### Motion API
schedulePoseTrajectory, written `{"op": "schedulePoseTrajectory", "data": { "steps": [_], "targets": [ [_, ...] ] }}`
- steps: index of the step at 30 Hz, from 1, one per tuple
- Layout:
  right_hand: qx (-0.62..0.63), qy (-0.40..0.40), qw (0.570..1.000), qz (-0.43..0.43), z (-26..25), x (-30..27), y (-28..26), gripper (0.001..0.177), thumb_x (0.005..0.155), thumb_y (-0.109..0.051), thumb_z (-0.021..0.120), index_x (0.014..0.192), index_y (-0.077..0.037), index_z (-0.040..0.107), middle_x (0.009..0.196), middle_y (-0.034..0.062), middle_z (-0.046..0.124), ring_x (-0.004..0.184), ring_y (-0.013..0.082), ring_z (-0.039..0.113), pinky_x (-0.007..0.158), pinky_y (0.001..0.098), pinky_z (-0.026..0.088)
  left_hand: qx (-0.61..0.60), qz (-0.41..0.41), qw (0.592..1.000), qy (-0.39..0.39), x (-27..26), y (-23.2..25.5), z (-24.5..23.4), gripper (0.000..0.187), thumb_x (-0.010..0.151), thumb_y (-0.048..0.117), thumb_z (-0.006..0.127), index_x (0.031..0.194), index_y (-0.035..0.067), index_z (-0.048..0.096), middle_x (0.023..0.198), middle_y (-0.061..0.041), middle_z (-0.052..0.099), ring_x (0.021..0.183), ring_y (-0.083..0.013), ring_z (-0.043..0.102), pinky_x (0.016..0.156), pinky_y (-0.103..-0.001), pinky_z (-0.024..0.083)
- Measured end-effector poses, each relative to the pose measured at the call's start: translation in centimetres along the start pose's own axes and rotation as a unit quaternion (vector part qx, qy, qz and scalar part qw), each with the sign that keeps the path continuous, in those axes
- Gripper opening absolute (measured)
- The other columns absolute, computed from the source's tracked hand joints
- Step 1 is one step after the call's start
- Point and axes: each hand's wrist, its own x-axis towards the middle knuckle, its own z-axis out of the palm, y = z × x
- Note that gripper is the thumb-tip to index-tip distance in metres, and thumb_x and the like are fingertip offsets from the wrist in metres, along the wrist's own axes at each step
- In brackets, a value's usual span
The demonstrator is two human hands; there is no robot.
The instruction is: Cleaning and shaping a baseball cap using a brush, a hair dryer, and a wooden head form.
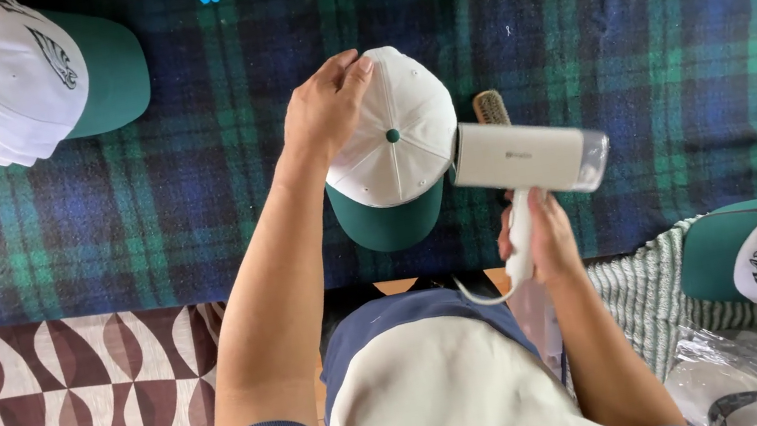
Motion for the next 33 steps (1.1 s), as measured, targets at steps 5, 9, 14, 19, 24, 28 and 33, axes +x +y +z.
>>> {"op": "schedulePoseTrajectory", "data": {
  "steps": [5,9,14,19,24,28,33],
  "targets": [
    [-0.053,-0.014,0.998,0.042,0.7,6.6,-7.0,0.044,0.105,-0.053,0.048,0.111,-0.009,0.05,0.064,0.0132,0.057,0.042,0.023,0.055,0.037,0.0356,0.045,0.012,-0.011,0.999,-0.035,-0.8,1.5,-1.1,0.059,0.095,0.064,0.042,0.141,0.031,0.059,0.138,-0.005,0.066,0.131,-0.0313,0.057,0.106,-0.046,0.047],
    [-0.112,-0.047,0.975,0.185,0.9,9.3,-8.5,0.06,0.09,-0.071,0.054,0.104,-0.013,0.058,0.074,0.0042,0.059,0.051,0.0139,0.054,0.045,0.0287,0.043,0.012,-0.021,0.998,-0.057,-1.3,2.3,-1.6,0.068,0.092,0.063,0.035,0.146,0.026,0.054,0.146,-0.005,0.06,0.133,-0.0302,0.054,0.103,-0.045,0.046],
    [-0.062,0.021,0.972,0.224,1.7,4.5,-6.7,0.049,0.103,-0.06,0.049,0.114,-0.012,0.052,0.071,0.007,0.056,0.044,0.0169,0.051,0.04,0.0324,0.043,0.006,-0.016,0.998,-0.065,-0.5,2.2,-1.9,0.071,0.093,0.064,0.033,0.146,0.021,0.054,0.148,-0.007,0.058,0.135,-0.0313,0.053,0.106,-0.046,0.045],
    [-0.061,0.041,0.993,0.091,2.4,-3.4,-5.5,0.04,0.105,-0.05,0.046,0.111,-0.01,0.052,0.07,0.0083,0.057,0.044,0.0201,0.052,0.041,0.0355,0.039,-0.014,-0.037,0.995,-0.096,-0.6,2.5,-2.2,0.071,0.092,0.064,0.034,0.144,0.021,0.056,0.146,-0.007,0.06,0.134,-0.0304,0.054,0.108,-0.045,0.044],
    [-0.358,0.065,0.916,-0.171,4.1,-6.5,-6.6,0.044,0.096,-0.031,0.068,0.128,0.0,0.065,0.065,0.0068,0.068,0.052,0.0145,0.067,0.055,0.0307,0.055,-0.018,-0.048,0.992,-0.111,-0.7,2.5,-2.5,0.073,0.09,0.066,0.034,0.143,0.022,0.057,0.146,-0.005,0.06,0.133,-0.0271,0.054,0.107,-0.042,0.044],
    [-0.485,0.033,0.815,-0.316,5.4,-5.2,-9.7,0.047,0.1,-0.036,0.068,0.123,0.004,0.062,0.086,0.0144,0.071,0.074,0.0292,0.071,0.057,0.04,0.055,-0.016,-0.056,0.992,-0.114,-0.8,2.5,-2.6,0.069,0.091,0.064,0.034,0.143,0.025,0.058,0.144,-0.004,0.06,0.13,-0.0261,0.054,0.105,-0.041,0.045],
    [-0.551,-0.013,0.769,-0.325,6.2,-8.3,-11.3,0.043,0.099,-0.029,0.069,0.118,0.008,0.061,0.094,0.0264,0.068,0.079,0.05,0.068,0.056,0.0544,0.052,-0.028,-0.07,0.992,-0.104,-1.8,2.9,-3.2,0.069,0.089,0.065,0.038,0.142,0.026,0.061,0.141,-0.007,0.062,0.128,-0.0273,0.058,0.101,-0.041,0.047]
  ]
}}
